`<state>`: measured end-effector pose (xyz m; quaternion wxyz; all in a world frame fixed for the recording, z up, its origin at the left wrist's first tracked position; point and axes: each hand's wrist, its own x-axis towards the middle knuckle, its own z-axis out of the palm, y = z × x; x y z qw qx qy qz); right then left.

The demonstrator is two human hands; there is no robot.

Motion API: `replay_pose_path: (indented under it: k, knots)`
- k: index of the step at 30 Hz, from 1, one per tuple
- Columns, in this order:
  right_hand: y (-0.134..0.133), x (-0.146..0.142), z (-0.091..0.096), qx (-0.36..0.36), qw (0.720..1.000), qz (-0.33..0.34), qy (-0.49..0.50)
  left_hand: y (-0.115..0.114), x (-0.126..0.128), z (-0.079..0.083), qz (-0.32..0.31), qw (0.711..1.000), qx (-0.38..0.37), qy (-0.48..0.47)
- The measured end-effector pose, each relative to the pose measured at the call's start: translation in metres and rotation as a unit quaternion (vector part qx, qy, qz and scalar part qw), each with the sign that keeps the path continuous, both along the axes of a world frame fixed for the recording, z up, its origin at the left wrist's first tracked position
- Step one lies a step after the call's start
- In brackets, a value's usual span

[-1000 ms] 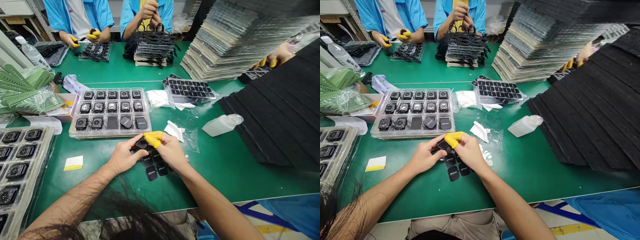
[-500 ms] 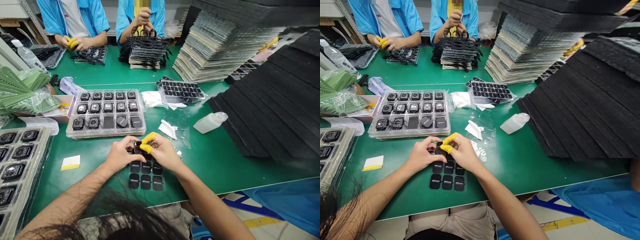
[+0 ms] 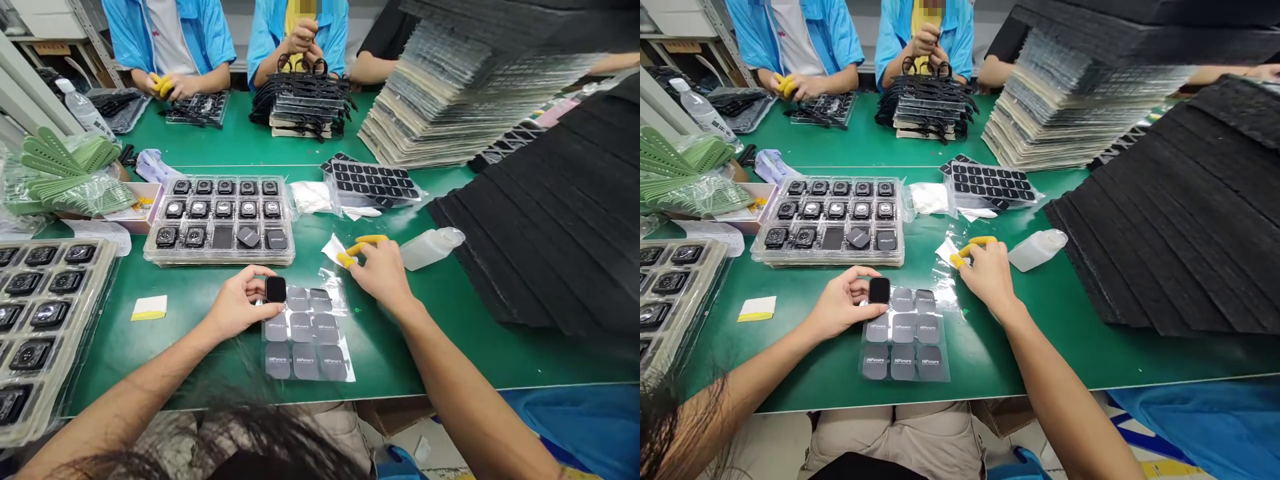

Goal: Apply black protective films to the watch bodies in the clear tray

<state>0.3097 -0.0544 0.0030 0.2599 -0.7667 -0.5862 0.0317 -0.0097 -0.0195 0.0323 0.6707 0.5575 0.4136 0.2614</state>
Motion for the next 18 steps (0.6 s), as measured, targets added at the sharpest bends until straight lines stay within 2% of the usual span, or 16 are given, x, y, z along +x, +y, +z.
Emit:
replay_pose_path:
  k: [2,3,5,7,8,9,12,13,16,17,18]
  knots:
    - [0.003,-0.009,0.007,0.061,0.995,0.075,0.04,-0.003,-0.004,-0.007,0.023,1.0,0.012,0.003]
    - [0.003,-0.019,0.012,0.089,0.984,0.134,0.072,-0.004,-0.005,-0.011,0.033,0.999,0.013,0.0]
    - [0.002,-0.047,0.018,0.121,0.946,0.276,0.122,-0.005,-0.007,-0.018,0.045,0.999,0.014,-0.009]
    - [0.003,-0.08,0.019,0.154,0.895,0.411,0.08,-0.006,-0.007,-0.022,0.043,0.999,0.028,-0.006]
    - [0.004,-0.094,0.018,0.173,0.884,0.432,0.046,-0.006,-0.007,-0.023,0.041,0.999,0.036,0.0]
    - [0.005,-0.107,0.017,0.188,0.888,0.42,0.011,-0.007,-0.007,-0.023,0.04,0.998,0.043,0.009]
    - [0.008,-0.126,0.011,0.211,0.931,0.295,-0.046,-0.008,-0.007,-0.023,0.055,0.996,0.055,0.032]
    - [0.007,-0.127,0.009,0.208,0.936,0.28,-0.038,-0.008,-0.007,-0.023,0.057,0.996,0.056,0.035]
    - [0.003,-0.122,0.008,0.178,0.931,0.317,-0.005,-0.01,-0.007,-0.021,0.047,0.996,0.07,0.031]
    - [0.001,-0.117,0.009,0.158,0.937,0.31,-0.014,-0.01,-0.007,-0.021,0.048,0.995,0.079,0.032]
    - [-0.001,-0.11,0.01,0.137,0.951,0.276,-0.031,-0.011,-0.007,-0.02,0.052,0.994,0.09,0.033]
